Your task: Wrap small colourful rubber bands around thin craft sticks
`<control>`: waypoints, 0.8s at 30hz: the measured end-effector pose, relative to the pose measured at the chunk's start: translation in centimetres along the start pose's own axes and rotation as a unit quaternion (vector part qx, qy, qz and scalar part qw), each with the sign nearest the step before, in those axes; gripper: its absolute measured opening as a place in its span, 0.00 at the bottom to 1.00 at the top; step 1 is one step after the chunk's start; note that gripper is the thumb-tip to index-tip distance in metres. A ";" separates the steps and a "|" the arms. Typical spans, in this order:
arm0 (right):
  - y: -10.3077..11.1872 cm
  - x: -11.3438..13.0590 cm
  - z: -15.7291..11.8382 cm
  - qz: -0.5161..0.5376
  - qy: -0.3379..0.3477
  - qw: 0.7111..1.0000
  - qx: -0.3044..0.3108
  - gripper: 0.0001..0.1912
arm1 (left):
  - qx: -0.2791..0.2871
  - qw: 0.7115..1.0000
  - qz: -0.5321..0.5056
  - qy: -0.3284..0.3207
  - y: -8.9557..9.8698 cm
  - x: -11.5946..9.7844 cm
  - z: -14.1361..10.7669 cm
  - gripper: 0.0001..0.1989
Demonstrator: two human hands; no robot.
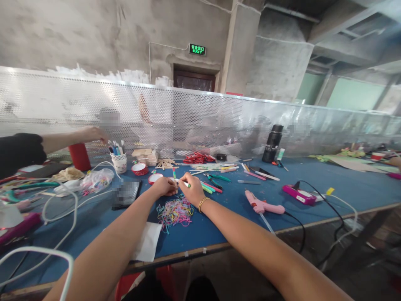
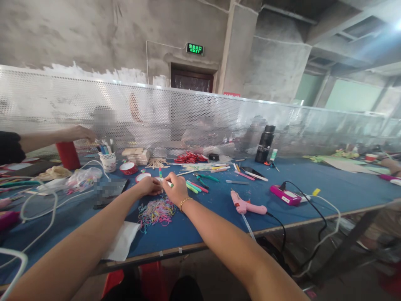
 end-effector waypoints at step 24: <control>0.3 -0.1 0.0 -0.006 -0.016 1.000 0.000 0.07 | 0.001 1.000 0.004 -0.008 0.1 0.3 0.2 0.09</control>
Point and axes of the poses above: each hand's wrist, its own z-axis towards the middle knuckle, its own y-axis out of the back of the hand, x = y × z, the point moved 5 cm from there along z, towards the middle knuckle, and after that the axes turned 7 degrees about -y, right-handed, at the moved point
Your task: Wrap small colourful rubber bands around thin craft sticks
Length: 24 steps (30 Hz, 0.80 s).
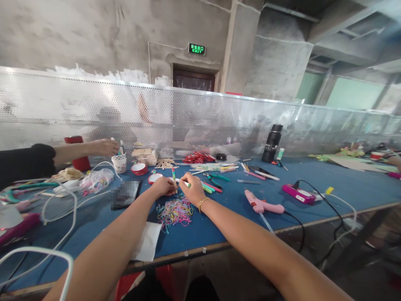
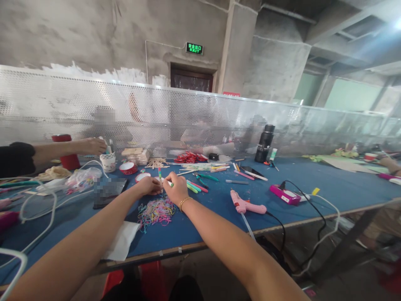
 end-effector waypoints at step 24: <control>0.1 0.0 0.0 0.015 -0.001 1.000 -0.008 0.07 | 0.006 1.000 0.005 -0.006 0.0 0.3 0.3 0.10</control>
Point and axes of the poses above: each hand's wrist, its own z-axis towards the middle knuckle, its own y-axis out of the back of the hand, x = y × z, the point moved 5 cm from there along z, towards the middle knuckle, and after that the axes turned 7 degrees about -y, right-handed, at the moved point
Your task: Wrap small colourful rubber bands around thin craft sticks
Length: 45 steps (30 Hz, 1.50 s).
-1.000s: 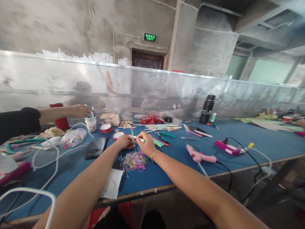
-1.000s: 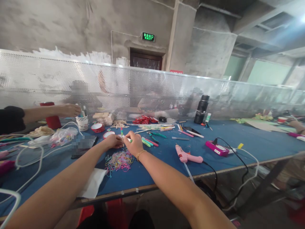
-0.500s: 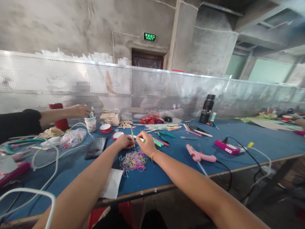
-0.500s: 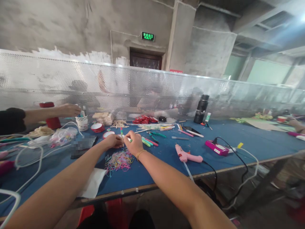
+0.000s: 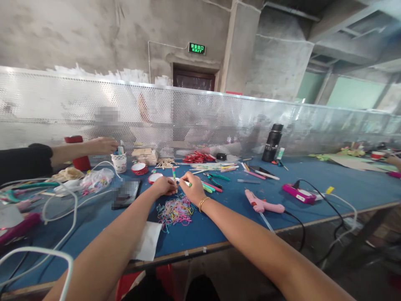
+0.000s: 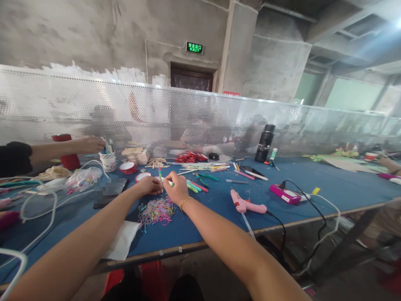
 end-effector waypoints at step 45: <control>0.2 -0.1 0.0 -0.033 0.006 0.999 -0.008 0.07 | 0.010 1.000 -0.007 -0.016 0.0 0.3 0.4 0.09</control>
Point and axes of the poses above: each hand's wrist, its own z-axis towards the middle knuckle, its own y-axis out of the back of the hand, x = y × z, the point moved 5 cm from there along z, towards the middle knuckle, and after that the axes turned 7 degrees about -y, right-handed, at the moved point
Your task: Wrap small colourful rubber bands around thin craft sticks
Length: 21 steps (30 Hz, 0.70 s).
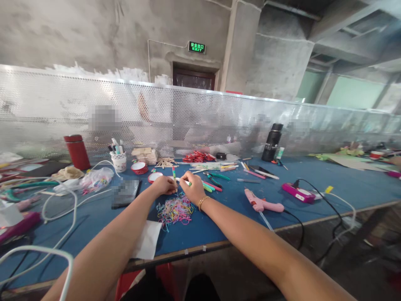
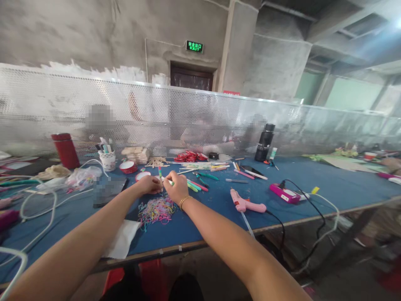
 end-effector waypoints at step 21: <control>0.1 -0.1 0.1 0.034 -0.009 0.999 -0.007 0.08 | -0.003 1.000 -0.003 -0.001 0.0 -0.2 -0.2 0.11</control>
Point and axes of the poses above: each hand's wrist, its own z-axis towards the middle knuckle, its own y-axis out of the back of the hand, x = y × z, the point moved 5 cm from there along z, towards the middle knuckle, and after that the axes turned 7 degrees about -y, right-handed, at the moved point
